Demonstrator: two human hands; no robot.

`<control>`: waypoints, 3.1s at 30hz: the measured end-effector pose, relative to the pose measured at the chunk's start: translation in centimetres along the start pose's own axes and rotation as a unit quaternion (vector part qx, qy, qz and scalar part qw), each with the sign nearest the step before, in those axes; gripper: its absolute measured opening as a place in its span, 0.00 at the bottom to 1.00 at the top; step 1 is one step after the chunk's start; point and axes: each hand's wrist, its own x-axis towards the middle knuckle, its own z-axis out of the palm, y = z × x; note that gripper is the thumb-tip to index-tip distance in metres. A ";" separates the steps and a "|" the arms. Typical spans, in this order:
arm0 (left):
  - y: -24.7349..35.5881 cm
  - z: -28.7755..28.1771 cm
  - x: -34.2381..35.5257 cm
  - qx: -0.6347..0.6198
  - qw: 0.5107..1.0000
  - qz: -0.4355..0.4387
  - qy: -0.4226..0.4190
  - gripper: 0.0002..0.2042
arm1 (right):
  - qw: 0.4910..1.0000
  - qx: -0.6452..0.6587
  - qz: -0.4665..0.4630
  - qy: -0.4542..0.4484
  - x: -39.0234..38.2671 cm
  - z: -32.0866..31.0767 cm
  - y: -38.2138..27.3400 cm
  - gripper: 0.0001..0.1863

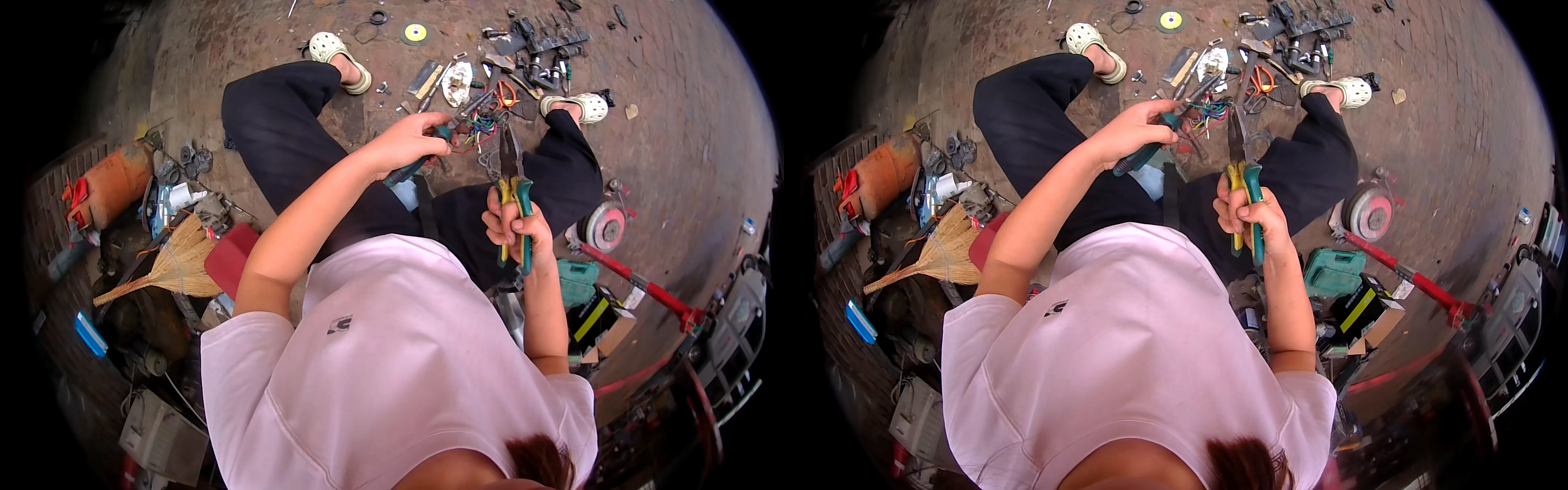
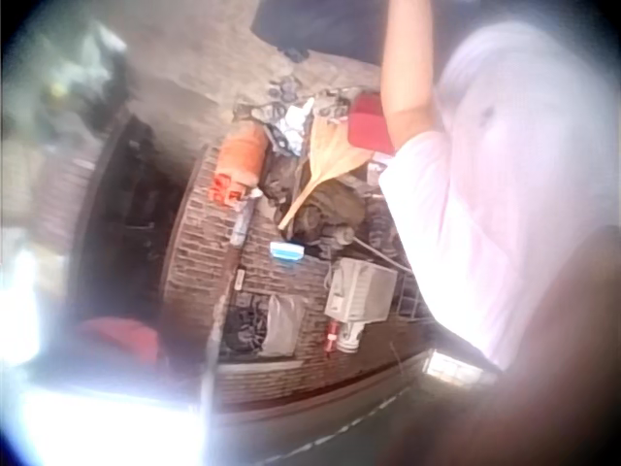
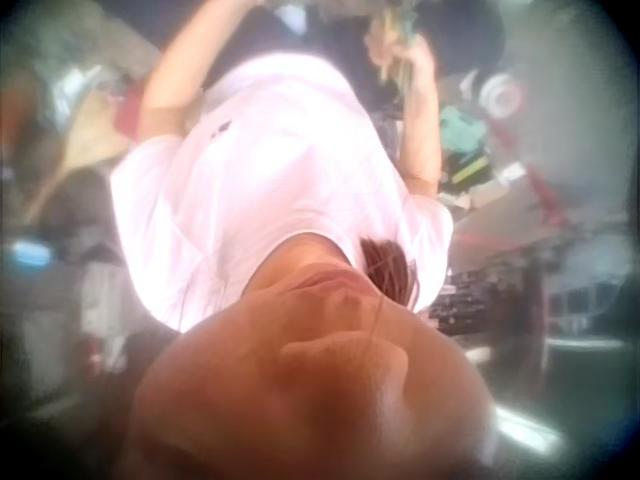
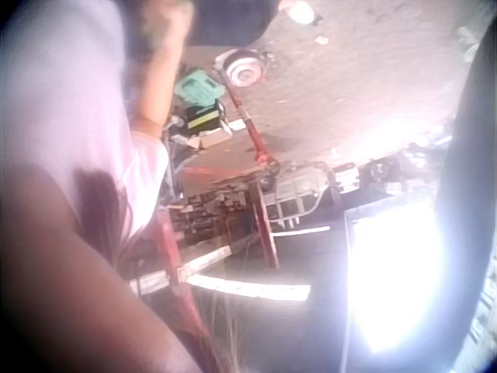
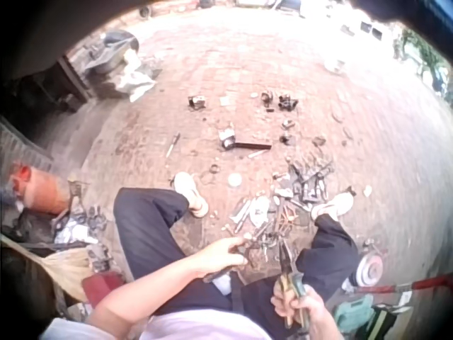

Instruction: The person sits on the floor and uses pliers to strip and cut wires from a small electronic component. They manipulate the wires and component with both hands, occasionally adjusting their grip and repositioning the item.

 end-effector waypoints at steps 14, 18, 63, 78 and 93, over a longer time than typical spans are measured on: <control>-2.0 -1.2 1.3 -0.066 0.977 -0.185 0.080 0.04 | 0.995 0.090 0.049 0.010 1.6 -1.7 0.7 0.12; -0.5 0.0 -0.1 0.040 0.991 -0.129 0.027 0.19 | 0.994 0.097 0.056 0.002 1.7 -1.9 0.6 0.12; 2.8 2.9 -1.6 0.032 0.997 -0.032 -0.063 0.11 | 0.976 0.182 0.007 -0.120 1.6 -0.1 0.5 0.15; 5.4 3.9 -2.5 0.124 0.989 0.049 -0.068 0.12 | 0.984 0.093 -0.084 -0.125 1.1 2.7 0.0 0.14; 2.7 2.4 -1.9 0.205 0.977 0.062 -0.010 0.15 | 0.996 -0.079 -0.008 0.045 1.3 2.8 -1.1 0.05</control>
